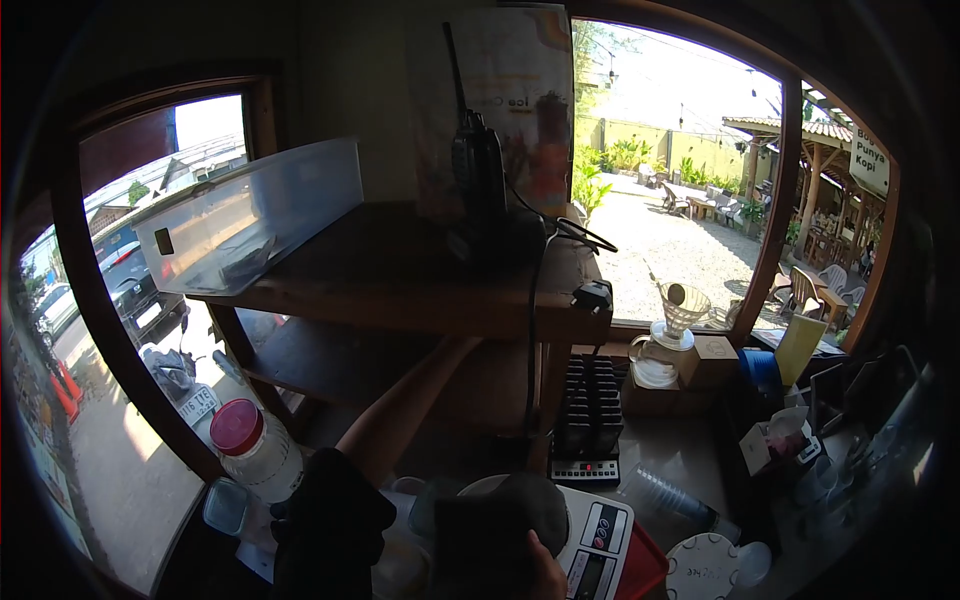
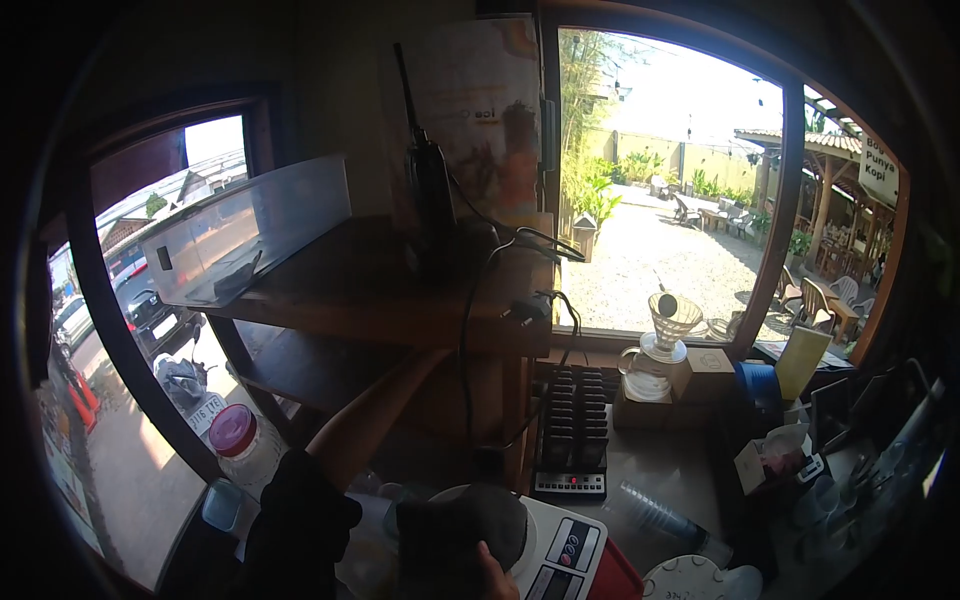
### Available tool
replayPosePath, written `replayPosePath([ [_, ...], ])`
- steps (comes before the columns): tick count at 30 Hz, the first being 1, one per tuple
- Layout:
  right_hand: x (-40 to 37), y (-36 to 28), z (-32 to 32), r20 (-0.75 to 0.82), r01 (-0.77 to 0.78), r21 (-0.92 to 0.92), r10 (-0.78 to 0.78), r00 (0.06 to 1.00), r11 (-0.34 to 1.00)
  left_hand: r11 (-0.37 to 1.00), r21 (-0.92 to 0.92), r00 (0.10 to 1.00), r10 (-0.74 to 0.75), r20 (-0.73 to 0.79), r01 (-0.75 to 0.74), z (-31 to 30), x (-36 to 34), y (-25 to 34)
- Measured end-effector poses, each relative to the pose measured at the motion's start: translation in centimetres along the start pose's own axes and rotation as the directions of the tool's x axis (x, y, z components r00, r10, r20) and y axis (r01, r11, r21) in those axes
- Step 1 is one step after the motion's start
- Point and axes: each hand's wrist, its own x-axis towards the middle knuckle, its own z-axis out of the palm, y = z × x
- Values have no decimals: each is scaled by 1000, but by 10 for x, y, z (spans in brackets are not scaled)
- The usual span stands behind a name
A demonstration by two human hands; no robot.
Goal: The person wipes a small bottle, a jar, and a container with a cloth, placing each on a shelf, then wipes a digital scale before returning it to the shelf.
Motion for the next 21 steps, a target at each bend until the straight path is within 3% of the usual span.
replayPosePath([
  [2,-9,-26,18,-101,-191,-11,189,977,981,996,4,996,88,-10,-88,-23,-8,20],
  [4,-11,-25,15,-110,-186,-28,182,977,982,985,6,985,170,-13,-170,-54,-21,54],
  [5,-3,-10,5,-62,-82,-41,80,995,996,990,-15,990,141,-3,-141,-76,-30,77],
  [6,-1,-2,-1,-9,21,-46,-21,1000,999,993,-42,994,108,6,-108,-100,-42,102],
  [7,-5,-6,1,-28,-1,-96,-1,1000,995,993,-116,998,-33,43,38,-127,-54,133],
  [9,-21,-25,23,15,-130,130,129,991,983,911,-242,942,-312,125,334,-177,-78,193],
  [10,-29,-30,32,42,-204,238,200,979,950,882,-312,935,-319,155,353,-196,-92,205],
  [12,-41,-33,40,55,-179,212,171,984,961,804,-447,920,-330,213,392,-235,-127,224],
  [13,-47,-35,47,60,-152,239,142,988,959,815,-413,913,-367,178,408,-253,-147,242],
  [16,-47,-10,32,213,77,-48,-65,975,996,816,-389,894,-445,49,428,-289,-212,284],
  [18,-57,-17,47,206,-112,47,101,973,993,787,-473,879,-475,-53,396,-298,-258,294],
  [20,-48,3,27,264,-44,-98,68,962,994,675,-541,749,-651,-118,502,-298,-299,302],
  [21,-53,-5,41,258,-203,61,181,949,977,679,-484,707,-689,-161,552,-295,-321,298],
])
